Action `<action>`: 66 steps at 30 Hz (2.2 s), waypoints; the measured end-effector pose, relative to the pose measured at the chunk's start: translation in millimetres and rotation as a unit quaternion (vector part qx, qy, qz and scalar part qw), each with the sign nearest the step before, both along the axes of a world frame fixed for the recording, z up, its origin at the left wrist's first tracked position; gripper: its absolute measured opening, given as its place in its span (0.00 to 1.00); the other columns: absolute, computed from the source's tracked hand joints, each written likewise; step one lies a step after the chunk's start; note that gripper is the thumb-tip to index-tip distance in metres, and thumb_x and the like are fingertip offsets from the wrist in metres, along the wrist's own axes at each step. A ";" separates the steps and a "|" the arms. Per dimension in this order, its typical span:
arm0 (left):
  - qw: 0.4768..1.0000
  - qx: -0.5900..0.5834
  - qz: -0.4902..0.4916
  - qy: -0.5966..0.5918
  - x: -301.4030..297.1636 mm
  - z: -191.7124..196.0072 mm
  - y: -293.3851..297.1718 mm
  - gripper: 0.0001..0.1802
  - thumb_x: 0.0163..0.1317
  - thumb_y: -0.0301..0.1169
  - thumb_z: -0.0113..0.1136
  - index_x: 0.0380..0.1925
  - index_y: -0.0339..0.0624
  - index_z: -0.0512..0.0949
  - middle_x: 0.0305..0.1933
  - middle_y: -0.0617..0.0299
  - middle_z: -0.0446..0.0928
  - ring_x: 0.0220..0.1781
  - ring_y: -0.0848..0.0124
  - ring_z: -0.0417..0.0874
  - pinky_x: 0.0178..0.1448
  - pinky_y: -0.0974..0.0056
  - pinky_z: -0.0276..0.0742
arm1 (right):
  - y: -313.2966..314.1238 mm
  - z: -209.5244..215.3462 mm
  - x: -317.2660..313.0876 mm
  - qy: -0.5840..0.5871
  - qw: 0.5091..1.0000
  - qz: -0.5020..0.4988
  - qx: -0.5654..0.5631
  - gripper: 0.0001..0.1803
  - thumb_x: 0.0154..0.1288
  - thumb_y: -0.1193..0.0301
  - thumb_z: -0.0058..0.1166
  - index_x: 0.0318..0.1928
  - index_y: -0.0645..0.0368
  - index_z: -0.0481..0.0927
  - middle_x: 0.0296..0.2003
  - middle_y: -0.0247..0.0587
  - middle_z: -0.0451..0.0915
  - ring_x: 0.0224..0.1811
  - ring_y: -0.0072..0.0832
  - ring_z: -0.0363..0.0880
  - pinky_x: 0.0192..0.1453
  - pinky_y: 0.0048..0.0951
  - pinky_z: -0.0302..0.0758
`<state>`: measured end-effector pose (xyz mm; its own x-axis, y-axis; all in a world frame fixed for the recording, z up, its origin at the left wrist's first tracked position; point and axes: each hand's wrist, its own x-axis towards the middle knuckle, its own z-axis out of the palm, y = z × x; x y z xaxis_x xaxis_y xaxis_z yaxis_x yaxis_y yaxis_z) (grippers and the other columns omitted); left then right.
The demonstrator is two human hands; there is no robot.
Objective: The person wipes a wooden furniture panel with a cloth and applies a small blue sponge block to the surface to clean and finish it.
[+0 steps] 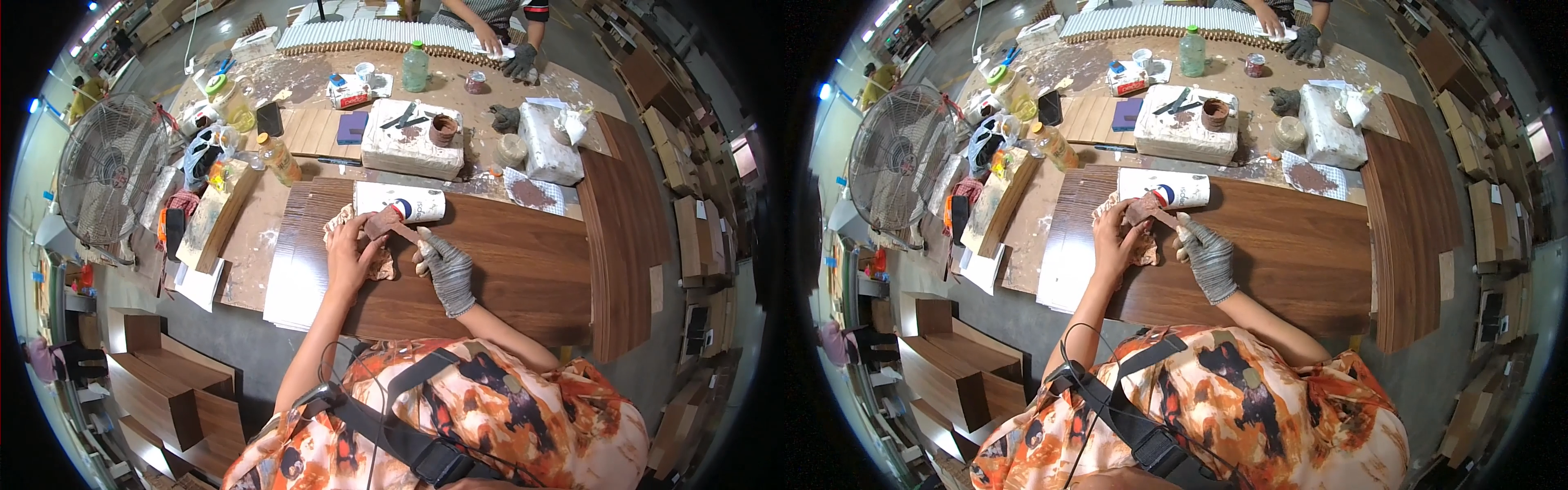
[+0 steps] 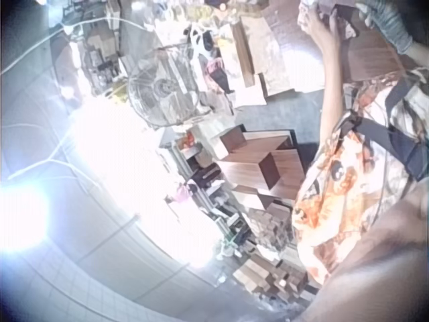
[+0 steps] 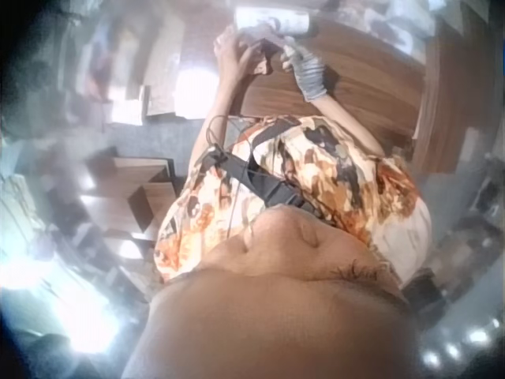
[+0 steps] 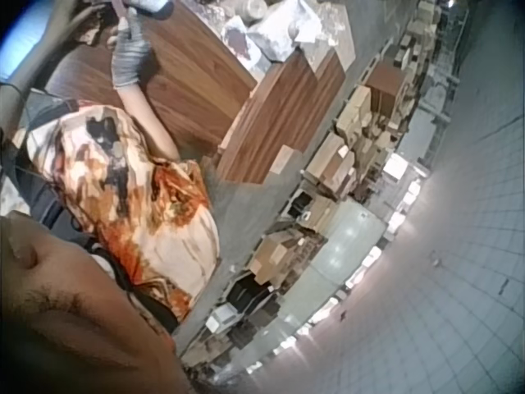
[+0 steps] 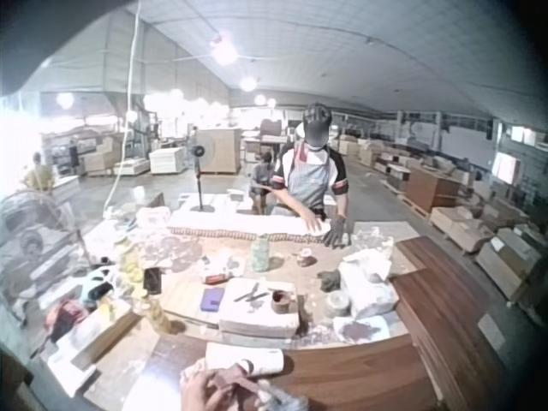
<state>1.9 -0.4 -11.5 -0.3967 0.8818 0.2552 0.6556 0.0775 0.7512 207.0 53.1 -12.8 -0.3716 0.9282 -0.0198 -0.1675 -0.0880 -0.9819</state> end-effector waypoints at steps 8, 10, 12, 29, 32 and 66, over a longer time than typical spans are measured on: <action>1.000 0.014 0.004 0.009 -0.2 -4.3 0.9 0.26 0.62 0.37 0.72 0.60 0.48 0.80 0.52 0.53 0.82 0.56 0.52 0.78 0.68 0.51 0.66 | 15.9 -9.3 0.0 -0.019 1.000 -0.004 -0.007 0.18 0.79 0.71 0.57 0.65 0.56 0.82 0.35 0.35 0.86 0.29 0.15 0.79 0.31 0.21 0.79; 1.000 0.010 0.003 0.001 -2.0 -3.8 1.9 0.26 0.62 0.34 0.71 0.60 0.46 0.80 0.54 0.50 0.82 0.59 0.50 0.78 0.69 0.50 0.66 | 38.7 -9.3 2.4 0.044 0.999 -0.019 0.015 0.18 0.79 0.71 0.57 0.65 0.56 0.82 0.36 0.36 0.86 0.29 0.16 0.80 0.31 0.21 0.79; 0.998 0.047 0.007 0.029 -3.0 -10.0 2.4 0.26 0.62 0.40 0.74 0.60 0.52 0.81 0.48 0.56 0.82 0.53 0.54 0.77 0.65 0.53 0.66 | 78.1 -8.0 2.9 0.098 0.993 -0.054 0.047 0.19 0.79 0.72 0.56 0.67 0.56 0.81 0.38 0.39 0.87 0.30 0.18 0.81 0.30 0.21 0.80; 1.000 0.013 0.000 0.006 -3.7 0.2 -3.0 0.26 0.62 0.34 0.70 0.62 0.48 0.79 0.53 0.50 0.83 0.57 0.48 0.78 0.67 0.50 0.66 | 336.7 -33.9 -46.8 -0.440 0.860 -0.012 0.258 0.20 0.71 0.67 0.56 0.60 0.60 0.84 0.37 0.54 0.89 0.35 0.41 0.88 0.43 0.41 0.83; 1.000 0.000 0.002 0.004 -3.1 2.6 -2.0 0.26 0.63 0.35 0.71 0.62 0.48 0.79 0.53 0.50 0.83 0.57 0.48 0.78 0.68 0.49 0.66 | 331.8 -19.7 -40.1 -0.464 0.842 0.006 0.276 0.27 0.68 0.65 0.59 0.66 0.61 0.79 0.56 0.60 0.84 0.56 0.53 0.85 0.62 0.44 0.80; 1.000 0.000 0.003 -0.030 -3.9 6.7 -2.2 0.27 0.65 0.36 0.71 0.63 0.48 0.77 0.60 0.51 0.82 0.64 0.49 0.76 0.71 0.50 0.65 | 270.2 28.4 94.7 -0.027 0.972 -0.200 0.124 0.32 0.63 0.82 0.66 0.66 0.66 0.69 0.56 0.45 0.77 0.54 0.30 0.80 0.59 0.30 0.82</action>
